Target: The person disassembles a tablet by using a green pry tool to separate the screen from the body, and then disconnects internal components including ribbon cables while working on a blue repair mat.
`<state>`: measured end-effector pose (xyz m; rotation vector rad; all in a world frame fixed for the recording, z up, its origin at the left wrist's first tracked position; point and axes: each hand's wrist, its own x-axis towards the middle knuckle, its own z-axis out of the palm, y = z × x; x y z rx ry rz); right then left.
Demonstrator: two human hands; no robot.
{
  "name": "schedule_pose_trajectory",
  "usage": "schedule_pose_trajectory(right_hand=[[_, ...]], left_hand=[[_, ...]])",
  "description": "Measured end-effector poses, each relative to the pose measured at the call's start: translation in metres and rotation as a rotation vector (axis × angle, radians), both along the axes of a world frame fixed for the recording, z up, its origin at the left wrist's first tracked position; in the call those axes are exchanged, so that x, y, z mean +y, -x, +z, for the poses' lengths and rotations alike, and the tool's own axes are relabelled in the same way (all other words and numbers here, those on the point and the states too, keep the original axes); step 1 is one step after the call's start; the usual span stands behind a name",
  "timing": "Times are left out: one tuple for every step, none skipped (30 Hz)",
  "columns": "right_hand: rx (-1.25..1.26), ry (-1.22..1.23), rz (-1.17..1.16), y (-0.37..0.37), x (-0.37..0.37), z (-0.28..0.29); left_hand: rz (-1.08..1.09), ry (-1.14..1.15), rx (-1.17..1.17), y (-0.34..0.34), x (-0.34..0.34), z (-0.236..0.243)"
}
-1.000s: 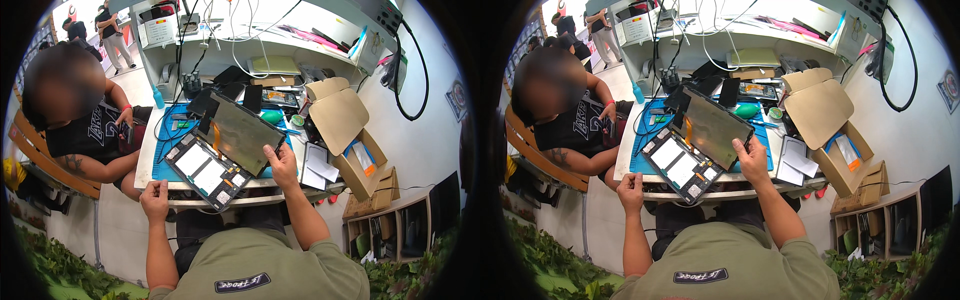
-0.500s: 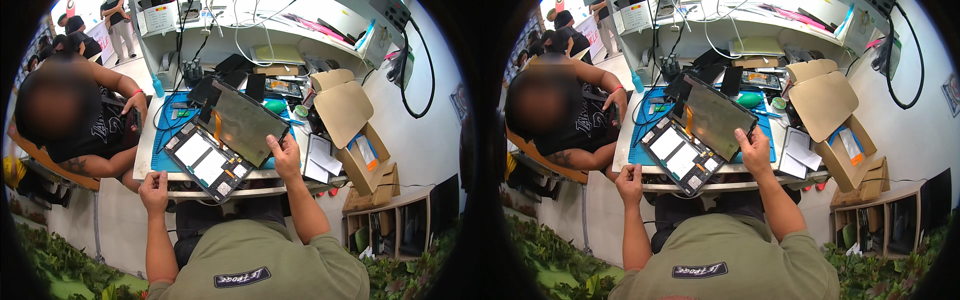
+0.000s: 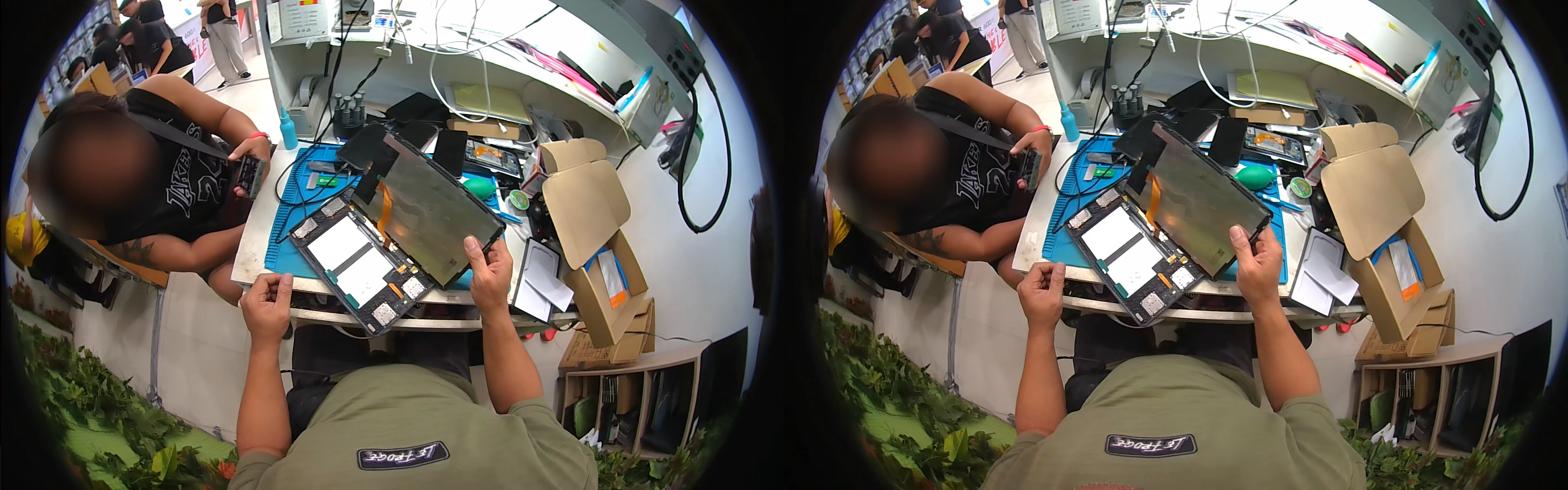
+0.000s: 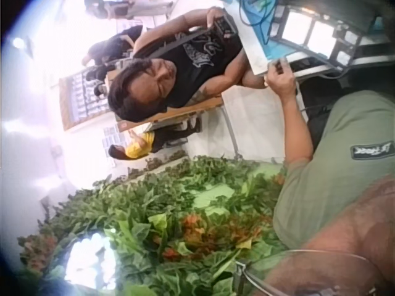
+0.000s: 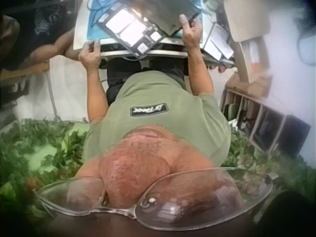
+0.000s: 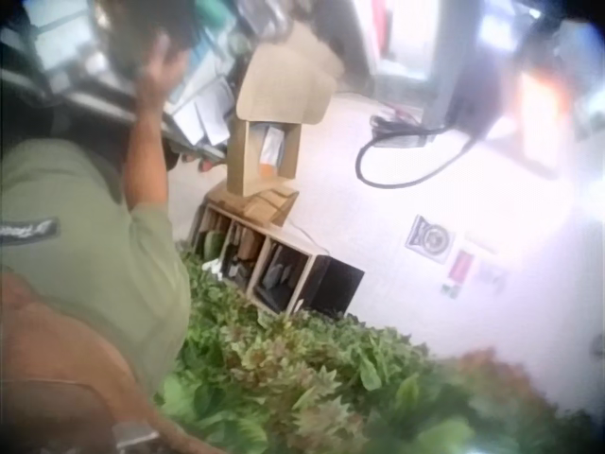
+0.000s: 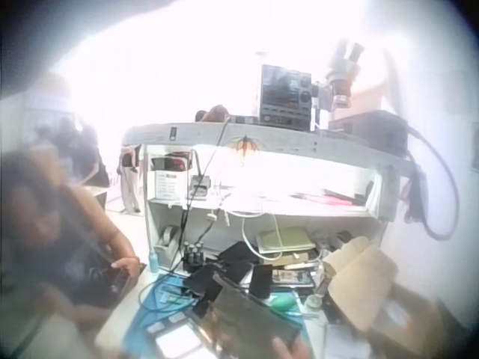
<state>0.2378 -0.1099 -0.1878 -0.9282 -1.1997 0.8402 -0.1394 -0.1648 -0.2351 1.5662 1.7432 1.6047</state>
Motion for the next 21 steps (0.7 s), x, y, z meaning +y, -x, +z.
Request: schedule_pose_trajectory(right_hand=[[-0.004,-0.007,-0.003,0.0,0.001,-0.002],[-0.009,-0.014,-0.007,-0.002,0.003,-0.005],[-0.015,-0.021,-0.011,-0.003,0.003,-0.006],[-0.011,-0.012,-0.014,-0.002,0.001,-0.006],[-0.005,-0.023,-0.016,-0.002,0.002,-0.007],[0.002,-0.034,-0.019,-0.002,0.003,-0.008],[0.008,-0.045,-0.022,-0.002,0.003,-0.011],[0.014,-0.039,-0.02,-0.001,0.004,-0.012],[0.03,-0.054,-0.042,0.001,0.004,-0.012],[0.046,-0.069,-0.064,0.005,0.005,-0.01],[0.063,-0.081,-0.087,0.009,0.005,-0.008],[0.059,-0.074,-0.063,0.003,0.006,-0.017],[0.058,-0.08,-0.073,0.003,0.006,-0.017],[0.057,-0.081,-0.084,0.004,0.005,-0.018],[0.055,-0.082,-0.095,0.004,0.005,-0.019],[0.061,-0.054,-0.093,0.001,0.004,-0.022],[0.045,-0.062,-0.112,0.002,0.004,-0.022],[0.029,-0.069,-0.131,0.004,0.004,-0.02],[0.013,-0.076,-0.15,0.004,0.004,-0.02],[0.014,-0.076,-0.153,0.004,0.004,-0.022],[0.012,-0.07,-0.156,0.005,0.003,-0.022]], left_hand=[[0.004,0.002,0.008,0.0,0.0,0.001],[0.002,0.003,0.0,0.0,-0.001,0.001],[-0.001,0.004,-0.008,0.001,0.0,0.0],[-0.005,0.004,-0.016,0.001,0.0,-0.001],[0.005,0.005,0.002,0.001,0.001,0.0],[0.014,0.004,0.019,0.0,0.0,0.001],[0.022,0.004,0.037,0.0,-0.001,0.002],[0.021,0.01,0.031,0.0,-0.001,0.002],[0.02,0.015,0.025,-0.001,-0.001,0.001],[0.018,0.021,0.02,-0.001,-0.001,0.001],[0.015,0.012,0.024,-0.002,-0.002,0.002],[0.011,0.004,0.028,-0.002,-0.002,0.004],[0.007,-0.005,0.032,-0.003,-0.002,0.004],[0.003,-0.022,0.034,-0.003,-0.003,0.002],[0.0,-0.03,0.041,-0.004,-0.003,0.002],[-0.004,-0.038,0.048,-0.004,-0.003,0.003],[-0.006,-0.042,0.056,-0.004,-0.003,0.003],[-0.008,-0.075,0.083,-0.004,-0.002,0.001],[-0.006,-0.088,0.096,-0.004,-0.002,0.0],[0.001,-0.105,0.108,-0.004,-0.002,0.0],[0.007,-0.121,0.12,-0.004,-0.003,-0.002]])
